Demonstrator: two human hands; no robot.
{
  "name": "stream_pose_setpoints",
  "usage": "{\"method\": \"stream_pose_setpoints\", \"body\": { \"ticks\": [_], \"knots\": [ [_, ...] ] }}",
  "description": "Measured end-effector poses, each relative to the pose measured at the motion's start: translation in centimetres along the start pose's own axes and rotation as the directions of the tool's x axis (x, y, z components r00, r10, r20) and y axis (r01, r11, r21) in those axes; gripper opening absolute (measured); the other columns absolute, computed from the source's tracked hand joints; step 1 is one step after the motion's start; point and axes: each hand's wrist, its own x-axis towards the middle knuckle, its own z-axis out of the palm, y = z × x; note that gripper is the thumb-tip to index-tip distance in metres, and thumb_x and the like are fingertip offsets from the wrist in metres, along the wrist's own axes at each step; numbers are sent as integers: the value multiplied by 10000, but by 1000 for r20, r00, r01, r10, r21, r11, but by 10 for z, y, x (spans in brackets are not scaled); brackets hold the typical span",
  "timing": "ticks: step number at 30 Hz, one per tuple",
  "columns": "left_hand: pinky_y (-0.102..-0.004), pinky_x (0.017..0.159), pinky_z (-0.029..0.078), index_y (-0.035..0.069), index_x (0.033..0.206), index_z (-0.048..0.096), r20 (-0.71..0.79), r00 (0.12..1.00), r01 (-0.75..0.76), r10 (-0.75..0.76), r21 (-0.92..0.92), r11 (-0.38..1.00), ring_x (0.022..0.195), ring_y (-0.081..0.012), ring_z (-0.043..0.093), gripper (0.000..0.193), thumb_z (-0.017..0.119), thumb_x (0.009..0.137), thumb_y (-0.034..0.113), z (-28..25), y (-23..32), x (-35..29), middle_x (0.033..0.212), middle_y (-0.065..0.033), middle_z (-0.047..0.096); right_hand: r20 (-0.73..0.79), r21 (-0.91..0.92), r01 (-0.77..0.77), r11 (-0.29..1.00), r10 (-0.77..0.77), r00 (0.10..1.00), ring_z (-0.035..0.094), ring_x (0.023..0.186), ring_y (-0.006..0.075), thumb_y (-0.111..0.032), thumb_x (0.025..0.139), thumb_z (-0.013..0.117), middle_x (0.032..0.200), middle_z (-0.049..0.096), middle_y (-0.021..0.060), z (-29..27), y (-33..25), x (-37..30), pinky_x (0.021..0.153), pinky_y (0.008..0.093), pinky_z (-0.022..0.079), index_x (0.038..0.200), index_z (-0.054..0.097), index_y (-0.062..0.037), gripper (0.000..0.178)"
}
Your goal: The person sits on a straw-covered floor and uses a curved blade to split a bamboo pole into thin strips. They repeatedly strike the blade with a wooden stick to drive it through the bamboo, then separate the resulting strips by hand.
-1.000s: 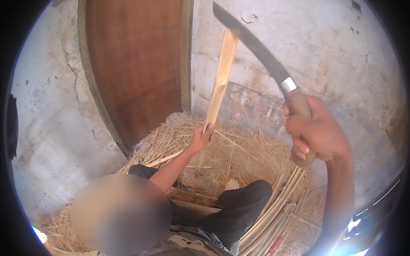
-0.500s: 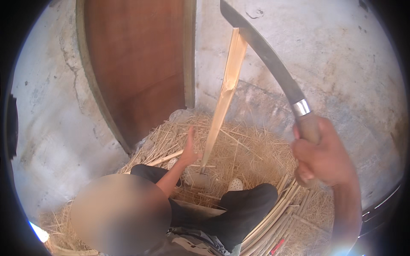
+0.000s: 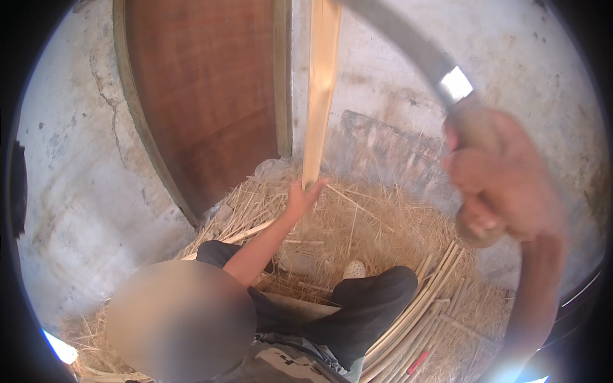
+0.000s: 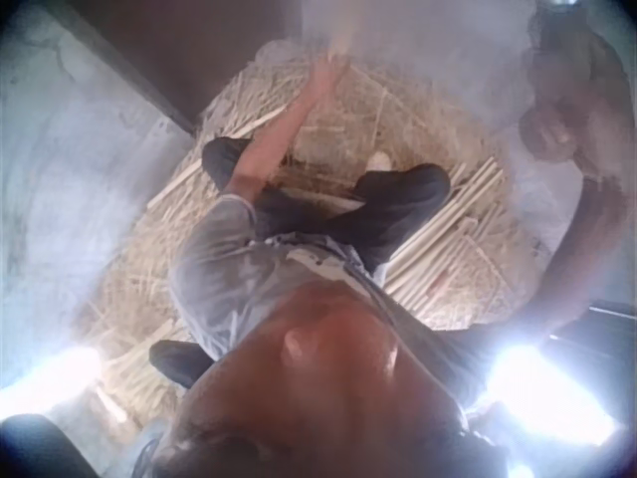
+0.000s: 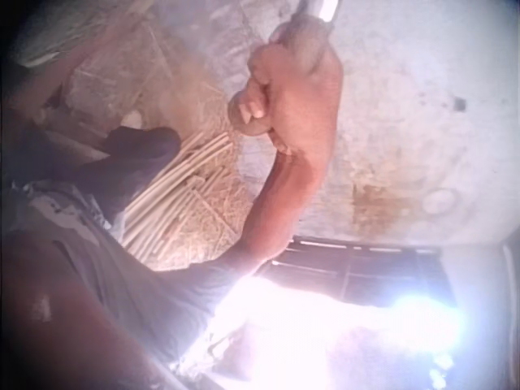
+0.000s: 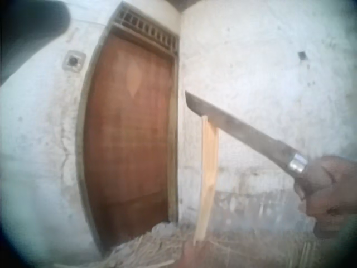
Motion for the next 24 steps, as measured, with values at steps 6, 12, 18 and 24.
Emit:
{"method": "stream_pose_setpoints", "body": {
  "ticks": [6, 12, 18, 24],
  "knots": [
    [-345, 601, 507, -13, 1069, 646, 174, 984, 41, -20, -116, 992, 674, -161, 637, 439, 793, 826, 322, 7, 66, 38, 741, -85, 666, 170, 124, 124, 985, -144, 975, 407, 421, 100, -26, 791, 616, 600, 461, 43, -17, -40, -12, 375, 256, 360, 1056, 476, 49, 309],
    [-456, 1141, 301, 28, 1519, 196, 126, 975, -208, 185, 203, 957, 1388, -357, 355, 1252, 937, 578, 391, -2, -106, -67, 1489, -239, 360, 124, -37, -251, 967, 254, 959, 465, 389, 109, 42, 794, 529, 594, 458, 8, 11, 46, -16, 348, 299, 386, 891, 465, -48, 146],
    [-389, 904, 479, -15, 1297, 493, 264, 964, -16, 28, -49, 999, 1073, -246, 588, 710, 836, 770, 315, 15, -87, -45, 1159, -184, 602, 106, -135, -215, 967, 229, 968, 458, 377, 105, 26, 795, 547, 567, 460, 18, 17, 35, -1, 354, 305, 405, 895, 465, -38, 144],
    [-276, 485, 434, 9, 752, 670, 77, 996, -49, 47, 13, 999, 504, -83, 543, 357, 705, 911, 327, -9, -28, -18, 543, -2, 576, -75, 31, 29, 999, -27, 997, 429, 335, 83, -25, 818, 585, 587, 496, 46, 11, 33, 4, 299, 237, 334, 1047, 507, 0, 242]
  ]
}}
